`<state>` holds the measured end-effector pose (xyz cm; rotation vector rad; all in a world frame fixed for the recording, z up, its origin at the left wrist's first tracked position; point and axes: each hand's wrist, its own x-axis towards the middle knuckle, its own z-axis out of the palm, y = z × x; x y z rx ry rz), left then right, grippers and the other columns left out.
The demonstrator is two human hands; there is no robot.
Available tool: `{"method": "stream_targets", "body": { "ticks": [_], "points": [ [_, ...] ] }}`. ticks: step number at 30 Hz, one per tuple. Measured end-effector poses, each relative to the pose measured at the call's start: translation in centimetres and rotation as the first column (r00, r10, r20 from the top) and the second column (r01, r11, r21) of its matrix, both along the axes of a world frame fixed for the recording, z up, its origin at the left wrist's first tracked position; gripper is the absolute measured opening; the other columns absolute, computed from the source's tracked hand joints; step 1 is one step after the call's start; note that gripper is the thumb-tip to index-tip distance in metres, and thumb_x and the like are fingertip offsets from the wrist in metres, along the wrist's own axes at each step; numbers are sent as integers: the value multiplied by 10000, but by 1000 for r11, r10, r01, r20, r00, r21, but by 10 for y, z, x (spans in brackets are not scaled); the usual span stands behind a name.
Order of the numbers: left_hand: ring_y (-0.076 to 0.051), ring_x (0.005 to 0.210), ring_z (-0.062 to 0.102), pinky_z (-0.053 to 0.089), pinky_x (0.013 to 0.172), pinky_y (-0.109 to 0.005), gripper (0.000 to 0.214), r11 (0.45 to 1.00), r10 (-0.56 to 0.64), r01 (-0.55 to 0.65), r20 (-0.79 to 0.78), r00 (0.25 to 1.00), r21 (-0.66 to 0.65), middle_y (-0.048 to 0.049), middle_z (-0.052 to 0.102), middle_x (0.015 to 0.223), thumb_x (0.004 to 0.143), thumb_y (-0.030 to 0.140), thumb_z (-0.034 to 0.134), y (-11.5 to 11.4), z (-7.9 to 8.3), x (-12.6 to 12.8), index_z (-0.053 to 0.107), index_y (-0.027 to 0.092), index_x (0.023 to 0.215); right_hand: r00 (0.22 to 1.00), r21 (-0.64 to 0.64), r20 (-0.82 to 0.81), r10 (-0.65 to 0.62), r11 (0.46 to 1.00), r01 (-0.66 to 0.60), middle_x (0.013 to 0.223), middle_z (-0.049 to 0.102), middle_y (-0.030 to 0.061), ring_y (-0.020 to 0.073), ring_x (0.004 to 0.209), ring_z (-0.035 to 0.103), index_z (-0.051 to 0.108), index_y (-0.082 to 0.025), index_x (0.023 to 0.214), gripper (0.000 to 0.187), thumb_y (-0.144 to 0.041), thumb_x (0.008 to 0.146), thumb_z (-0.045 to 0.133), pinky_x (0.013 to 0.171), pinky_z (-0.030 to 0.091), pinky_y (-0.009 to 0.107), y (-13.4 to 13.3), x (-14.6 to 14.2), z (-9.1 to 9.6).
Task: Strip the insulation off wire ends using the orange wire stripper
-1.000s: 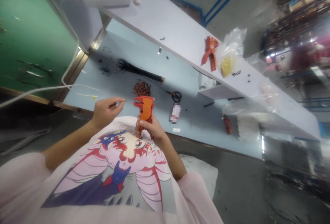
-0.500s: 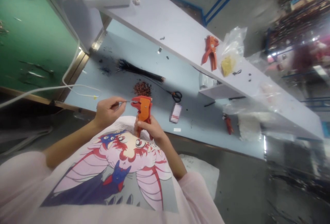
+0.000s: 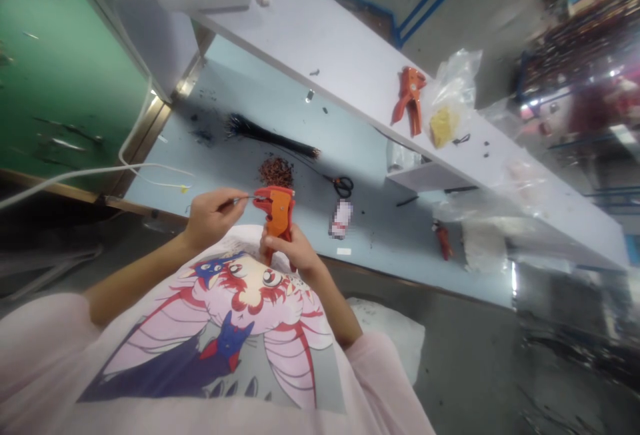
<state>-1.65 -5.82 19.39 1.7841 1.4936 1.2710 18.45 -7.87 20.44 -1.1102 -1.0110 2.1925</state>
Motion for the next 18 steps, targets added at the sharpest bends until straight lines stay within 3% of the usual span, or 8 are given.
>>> {"method": "stream_targets", "body": {
  "ticks": [18],
  "points": [
    [-69, 504, 447, 363, 551, -190, 144, 999, -9, 9, 2, 1000, -36, 11, 638, 615, 828, 249, 583, -2, 0, 1, 702, 168, 833, 999, 36, 32, 19, 999, -20, 614, 605, -6, 149, 534, 591, 523, -169, 869, 262, -392, 813, 649, 551, 464, 282, 1, -5, 1]
  ]
}}
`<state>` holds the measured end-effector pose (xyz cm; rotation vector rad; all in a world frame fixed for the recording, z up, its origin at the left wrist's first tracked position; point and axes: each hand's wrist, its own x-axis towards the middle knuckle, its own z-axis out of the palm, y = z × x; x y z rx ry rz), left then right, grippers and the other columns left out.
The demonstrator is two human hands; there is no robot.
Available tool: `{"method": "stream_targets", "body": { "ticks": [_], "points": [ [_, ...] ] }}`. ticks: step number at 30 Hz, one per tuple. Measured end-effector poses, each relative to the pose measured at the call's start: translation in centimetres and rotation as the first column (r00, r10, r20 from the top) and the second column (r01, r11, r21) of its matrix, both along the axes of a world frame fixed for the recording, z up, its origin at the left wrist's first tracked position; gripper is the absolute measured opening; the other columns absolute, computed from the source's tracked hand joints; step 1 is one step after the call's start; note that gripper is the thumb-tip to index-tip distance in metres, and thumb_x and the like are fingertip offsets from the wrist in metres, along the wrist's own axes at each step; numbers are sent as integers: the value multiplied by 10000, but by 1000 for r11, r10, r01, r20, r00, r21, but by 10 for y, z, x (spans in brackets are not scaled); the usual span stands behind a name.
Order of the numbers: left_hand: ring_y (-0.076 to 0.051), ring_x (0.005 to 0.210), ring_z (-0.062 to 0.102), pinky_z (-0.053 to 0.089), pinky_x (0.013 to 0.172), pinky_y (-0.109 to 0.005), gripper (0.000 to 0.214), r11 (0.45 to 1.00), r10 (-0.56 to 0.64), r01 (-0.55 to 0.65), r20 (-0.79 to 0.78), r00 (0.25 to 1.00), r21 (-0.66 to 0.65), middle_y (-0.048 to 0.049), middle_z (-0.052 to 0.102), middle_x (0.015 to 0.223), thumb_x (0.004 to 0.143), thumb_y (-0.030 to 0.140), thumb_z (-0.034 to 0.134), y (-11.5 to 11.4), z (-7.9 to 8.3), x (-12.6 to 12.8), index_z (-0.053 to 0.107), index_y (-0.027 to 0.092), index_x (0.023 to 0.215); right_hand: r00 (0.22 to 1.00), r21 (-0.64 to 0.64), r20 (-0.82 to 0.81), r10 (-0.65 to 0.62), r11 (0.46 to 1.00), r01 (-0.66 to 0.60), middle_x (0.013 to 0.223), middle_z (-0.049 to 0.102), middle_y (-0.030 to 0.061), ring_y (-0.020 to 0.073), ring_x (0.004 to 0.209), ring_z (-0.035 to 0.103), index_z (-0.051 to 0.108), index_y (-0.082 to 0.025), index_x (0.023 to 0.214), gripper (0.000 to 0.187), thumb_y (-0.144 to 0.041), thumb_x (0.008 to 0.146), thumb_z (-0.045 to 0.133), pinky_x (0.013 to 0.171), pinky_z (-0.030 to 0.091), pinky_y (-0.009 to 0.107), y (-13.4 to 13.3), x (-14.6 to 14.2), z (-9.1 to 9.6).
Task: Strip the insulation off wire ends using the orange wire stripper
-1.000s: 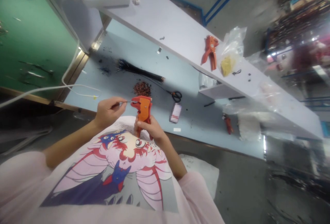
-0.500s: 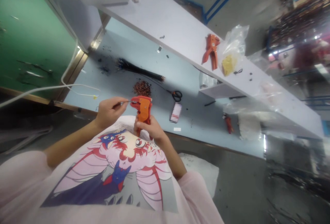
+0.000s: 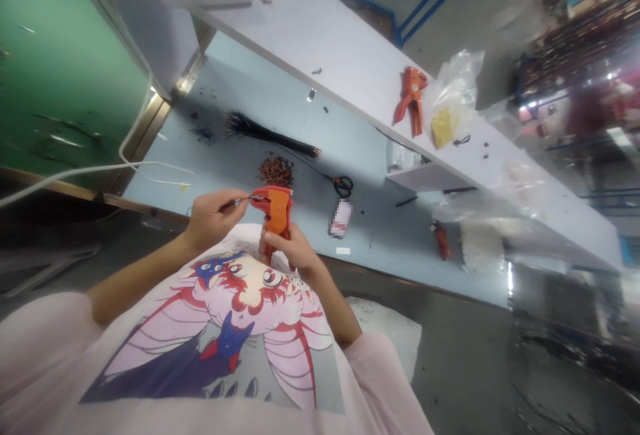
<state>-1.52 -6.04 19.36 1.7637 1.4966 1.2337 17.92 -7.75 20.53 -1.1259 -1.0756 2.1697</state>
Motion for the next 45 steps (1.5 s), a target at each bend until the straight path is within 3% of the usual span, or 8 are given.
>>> {"method": "stream_targets", "body": {
  "ticks": [15, 24, 31, 40, 45],
  "points": [
    [-69, 507, 452, 363, 552, -190, 154, 1000, 3, -4, -3, 1000, -19, 17, 617, 597, 825, 241, 569, -3, 1, -2, 702, 165, 836, 999, 13, 22, 27, 1000, -28, 541, 584, -10, 141, 478, 561, 508, -174, 753, 268, -403, 836, 621, 507, 426, 267, -2, -4, -3],
    [-60, 458, 398, 346, 515, -186, 136, 999, 33, -31, 74, 997, -19, 52, 497, 500, 803, 227, 581, -3, -1, -6, 696, 160, 834, 998, -39, -43, -38, 999, 36, 603, 589, -8, 149, 523, 573, 532, -171, 865, 232, -380, 832, 626, 531, 451, 280, -4, -2, -1],
    [-58, 458, 396, 341, 518, -187, 127, 1000, -7, 10, 73, 997, -29, 61, 464, 493, 800, 216, 576, -2, -1, -5, 688, 161, 826, 1000, -21, -28, -8, 1000, 8, 608, 600, 0, 148, 528, 574, 528, -163, 888, 253, -385, 829, 633, 543, 448, 278, -4, -1, -1],
    [-73, 475, 415, 346, 525, -203, 141, 999, -31, 32, 39, 999, -24, 47, 483, 509, 809, 239, 557, -1, 3, -5, 678, 168, 801, 1000, -35, -11, 29, 999, -30, 610, 603, -1, 148, 526, 584, 530, -170, 879, 286, -415, 805, 658, 545, 452, 280, -1, -2, 0],
    [-81, 498, 441, 356, 534, -208, 165, 994, 20, -11, 75, 997, -110, 31, 537, 547, 825, 271, 549, -1, 1, -6, 675, 165, 813, 999, -34, -15, 38, 999, -39, 620, 606, -1, 147, 531, 585, 530, -168, 880, 278, -405, 806, 656, 550, 458, 282, 0, -1, 0]
  ]
}}
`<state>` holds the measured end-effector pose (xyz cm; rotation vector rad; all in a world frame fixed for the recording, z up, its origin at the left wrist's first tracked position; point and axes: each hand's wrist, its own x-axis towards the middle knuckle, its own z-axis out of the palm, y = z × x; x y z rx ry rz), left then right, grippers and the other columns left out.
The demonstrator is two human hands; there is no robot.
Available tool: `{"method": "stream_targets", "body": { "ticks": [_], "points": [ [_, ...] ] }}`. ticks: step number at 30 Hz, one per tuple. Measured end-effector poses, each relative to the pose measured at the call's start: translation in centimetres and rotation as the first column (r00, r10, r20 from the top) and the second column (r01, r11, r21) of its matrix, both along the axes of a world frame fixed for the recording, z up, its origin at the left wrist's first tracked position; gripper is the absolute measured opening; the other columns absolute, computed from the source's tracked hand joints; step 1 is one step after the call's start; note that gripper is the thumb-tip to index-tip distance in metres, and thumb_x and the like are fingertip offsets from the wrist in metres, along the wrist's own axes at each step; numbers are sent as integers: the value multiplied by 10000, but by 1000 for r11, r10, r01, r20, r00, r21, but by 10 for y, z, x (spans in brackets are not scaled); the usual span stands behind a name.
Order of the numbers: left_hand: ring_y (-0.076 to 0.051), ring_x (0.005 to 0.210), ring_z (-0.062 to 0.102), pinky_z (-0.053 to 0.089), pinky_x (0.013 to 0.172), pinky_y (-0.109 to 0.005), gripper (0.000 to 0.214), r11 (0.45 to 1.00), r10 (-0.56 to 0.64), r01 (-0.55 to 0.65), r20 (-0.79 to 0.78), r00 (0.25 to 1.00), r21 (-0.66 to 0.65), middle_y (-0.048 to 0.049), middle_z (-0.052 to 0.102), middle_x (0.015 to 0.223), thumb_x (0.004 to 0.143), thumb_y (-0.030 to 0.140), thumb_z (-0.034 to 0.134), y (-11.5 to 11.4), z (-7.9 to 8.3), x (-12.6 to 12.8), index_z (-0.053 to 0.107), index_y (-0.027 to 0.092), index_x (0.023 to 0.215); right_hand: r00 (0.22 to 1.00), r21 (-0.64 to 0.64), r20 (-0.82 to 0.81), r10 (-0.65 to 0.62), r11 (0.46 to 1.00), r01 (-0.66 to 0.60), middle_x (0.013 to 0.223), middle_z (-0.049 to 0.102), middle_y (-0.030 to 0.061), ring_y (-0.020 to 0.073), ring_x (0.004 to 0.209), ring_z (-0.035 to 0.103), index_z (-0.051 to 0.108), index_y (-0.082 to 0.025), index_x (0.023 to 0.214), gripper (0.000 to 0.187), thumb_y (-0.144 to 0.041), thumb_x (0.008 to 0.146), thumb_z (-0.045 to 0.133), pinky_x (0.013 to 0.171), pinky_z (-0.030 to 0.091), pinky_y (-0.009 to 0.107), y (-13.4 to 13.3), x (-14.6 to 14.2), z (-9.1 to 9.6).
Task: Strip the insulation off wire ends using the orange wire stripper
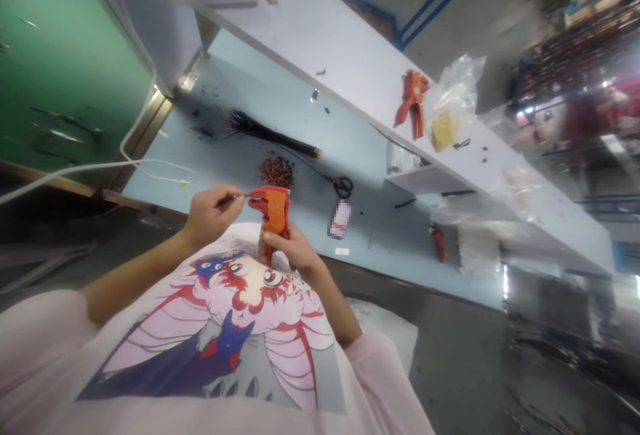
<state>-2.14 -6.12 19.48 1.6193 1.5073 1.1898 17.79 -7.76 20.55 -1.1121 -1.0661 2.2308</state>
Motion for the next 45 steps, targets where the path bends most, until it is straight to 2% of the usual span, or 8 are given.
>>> {"method": "stream_targets", "body": {
  "ticks": [8, 14, 24, 30, 38, 45],
  "points": [
    [-81, 498, 432, 349, 534, -215, 157, 999, 43, -44, -19, 999, -30, 34, 522, 543, 817, 272, 555, 1, -1, -2, 666, 161, 809, 1000, -15, 10, -7, 1000, 7, 625, 608, 3, 152, 545, 590, 525, -163, 885, 294, -410, 800, 660, 557, 473, 288, 1, 1, 1],
    [-75, 476, 422, 348, 521, -205, 148, 998, -56, 56, -7, 998, 1, 45, 501, 517, 817, 255, 556, 1, -3, -2, 675, 167, 823, 1000, -14, 13, -28, 999, 29, 629, 602, 2, 149, 547, 585, 524, -165, 888, 299, -413, 796, 665, 551, 475, 285, 1, 2, 0],
    [-90, 526, 490, 385, 552, -209, 187, 1000, -20, 20, -10, 1000, -18, 4, 618, 624, 841, 288, 535, 1, -3, 3, 674, 165, 865, 1000, -9, 14, -18, 1000, 18, 622, 609, 5, 154, 550, 589, 528, -162, 883, 307, -416, 787, 672, 547, 474, 289, 1, 1, -1],
    [-96, 576, 530, 406, 598, -211, 183, 998, -55, 55, -14, 998, -10, -11, 652, 694, 846, 290, 539, 0, -6, 4, 673, 166, 859, 1000, -3, 2, -19, 1000, 19, 626, 608, 3, 152, 544, 591, 530, -164, 887, 286, -397, 795, 666, 542, 473, 283, 1, 1, 0],
    [-86, 529, 482, 379, 566, -207, 188, 998, -65, 65, -46, 997, 10, 16, 599, 607, 850, 290, 528, 0, -4, 3, 675, 172, 844, 997, 0, 61, -46, 999, 46, 575, 584, -9, 136, 492, 575, 520, -166, 789, 294, -438, 812, 627, 503, 462, 263, -2, -3, -1],
    [-77, 497, 447, 348, 539, -202, 161, 998, -47, 50, -84, 995, 44, 43, 515, 532, 833, 265, 540, 0, -5, -1, 667, 172, 802, 997, 18, 69, -17, 1000, 15, 500, 543, -24, 122, 422, 542, 477, -180, 675, 348, -466, 841, 588, 456, 442, 247, -1, -6, -5]
  ]
}}
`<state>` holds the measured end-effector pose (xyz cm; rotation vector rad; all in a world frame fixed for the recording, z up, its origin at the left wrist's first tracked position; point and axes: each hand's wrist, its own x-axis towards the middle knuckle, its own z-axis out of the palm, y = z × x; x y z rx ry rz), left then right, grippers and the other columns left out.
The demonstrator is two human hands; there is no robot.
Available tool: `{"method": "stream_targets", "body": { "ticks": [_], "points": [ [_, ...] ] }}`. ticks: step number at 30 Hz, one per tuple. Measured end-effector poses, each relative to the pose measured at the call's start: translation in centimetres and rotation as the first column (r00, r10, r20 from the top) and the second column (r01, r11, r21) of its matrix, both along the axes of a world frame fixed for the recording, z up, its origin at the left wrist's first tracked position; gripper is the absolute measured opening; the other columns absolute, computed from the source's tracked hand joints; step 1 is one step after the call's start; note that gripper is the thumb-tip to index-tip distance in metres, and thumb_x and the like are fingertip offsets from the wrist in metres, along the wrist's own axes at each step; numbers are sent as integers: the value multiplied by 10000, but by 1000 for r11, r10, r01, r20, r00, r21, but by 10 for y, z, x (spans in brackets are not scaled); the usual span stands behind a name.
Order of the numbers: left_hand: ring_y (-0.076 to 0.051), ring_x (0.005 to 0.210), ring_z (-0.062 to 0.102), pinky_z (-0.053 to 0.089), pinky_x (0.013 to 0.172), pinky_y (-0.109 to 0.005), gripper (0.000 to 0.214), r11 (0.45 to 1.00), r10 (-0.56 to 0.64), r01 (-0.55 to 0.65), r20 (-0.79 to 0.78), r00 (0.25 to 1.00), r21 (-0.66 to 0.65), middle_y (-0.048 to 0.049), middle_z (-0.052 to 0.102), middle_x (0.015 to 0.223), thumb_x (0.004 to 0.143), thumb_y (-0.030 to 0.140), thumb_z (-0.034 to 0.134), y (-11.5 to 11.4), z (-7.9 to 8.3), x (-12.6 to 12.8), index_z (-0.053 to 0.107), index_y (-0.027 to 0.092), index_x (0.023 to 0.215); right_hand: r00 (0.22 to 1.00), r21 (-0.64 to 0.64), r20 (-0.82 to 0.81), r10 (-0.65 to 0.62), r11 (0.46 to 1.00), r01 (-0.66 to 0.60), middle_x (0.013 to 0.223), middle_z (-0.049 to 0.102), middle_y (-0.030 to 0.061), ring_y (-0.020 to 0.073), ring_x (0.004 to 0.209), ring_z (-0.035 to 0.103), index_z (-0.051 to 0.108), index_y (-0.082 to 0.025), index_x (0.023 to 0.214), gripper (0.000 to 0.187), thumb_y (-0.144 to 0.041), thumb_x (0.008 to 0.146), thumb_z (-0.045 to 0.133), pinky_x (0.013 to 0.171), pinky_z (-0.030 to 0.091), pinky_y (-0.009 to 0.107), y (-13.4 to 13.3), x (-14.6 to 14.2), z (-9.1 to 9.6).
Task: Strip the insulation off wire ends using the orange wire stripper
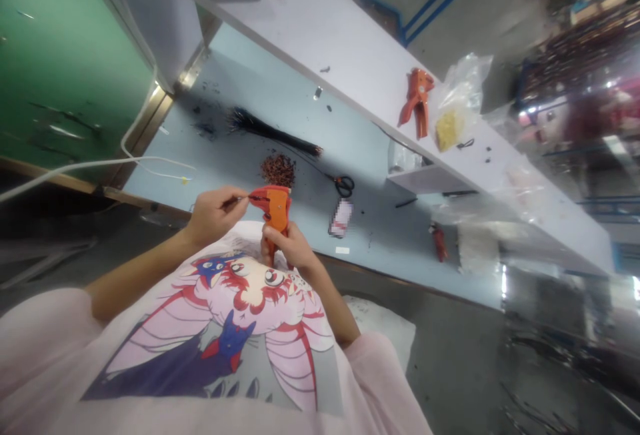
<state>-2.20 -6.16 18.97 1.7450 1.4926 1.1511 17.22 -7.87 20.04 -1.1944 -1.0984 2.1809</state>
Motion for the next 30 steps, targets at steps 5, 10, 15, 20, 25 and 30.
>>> {"method": "stream_targets", "body": {
  "ticks": [5, 10, 15, 20, 25, 30],
  "points": [
    [-80, 502, 451, 359, 546, -201, 143, 1000, 7, -7, 9, 1000, -2, 45, 509, 538, 817, 248, 544, 0, 1, -1, 659, 166, 839, 1000, 6, -9, 6, 1000, -6, 495, 542, -21, 124, 413, 541, 487, -177, 673, 349, -461, 847, 589, 453, 446, 254, 0, 0, -2],
    [-84, 532, 474, 378, 570, -204, 119, 1000, 4, -4, 16, 1000, 26, 27, 560, 590, 807, 220, 540, -1, 1, 0, 643, 166, 781, 1000, 3, -20, 9, 1000, -9, 506, 551, -13, 130, 416, 544, 495, -174, 670, 339, -441, 859, 582, 456, 449, 263, 0, 1, -1],
    [-81, 545, 481, 372, 576, -201, 104, 998, -19, 19, 3, 1000, 65, 26, 562, 593, 804, 197, 550, 0, 1, 0, 641, 161, 769, 999, -5, -32, 14, 1000, -14, 518, 568, -11, 133, 434, 562, 503, -166, 702, 315, -426, 860, 587, 458, 439, 251, 1, 2, 1],
    [-84, 547, 484, 372, 574, -205, 120, 999, -19, 20, -17, 1000, 44, 29, 559, 589, 813, 216, 539, 1, 1, -1, 641, 167, 775, 1000, -5, -23, 13, 1000, -13, 482, 551, -20, 123, 408, 541, 492, -171, 664, 352, -452, 858, 577, 439, 437, 241, -1, 2, -4],
    [-86, 539, 482, 371, 568, -209, 132, 1000, -6, 7, -18, 1000, 16, 27, 561, 585, 812, 224, 534, 1, 1, 0, 642, 166, 765, 1000, 4, -3, -1, 1000, 1, 447, 526, -24, 116, 377, 514, 487, -174, 611, 391, -464, 864, 561, 411, 435, 241, -2, -1, -8],
    [-85, 545, 485, 372, 570, -207, 116, 1000, -9, 9, -17, 1000, 13, 26, 561, 593, 802, 214, 543, 1, 0, -1, 641, 162, 768, 1000, 8, 30, 8, 1000, -9, 422, 494, -35, 107, 349, 487, 481, -182, 582, 404, -463, 860, 562, 376, 408, 228, -2, -1, -10]
  ]
}}
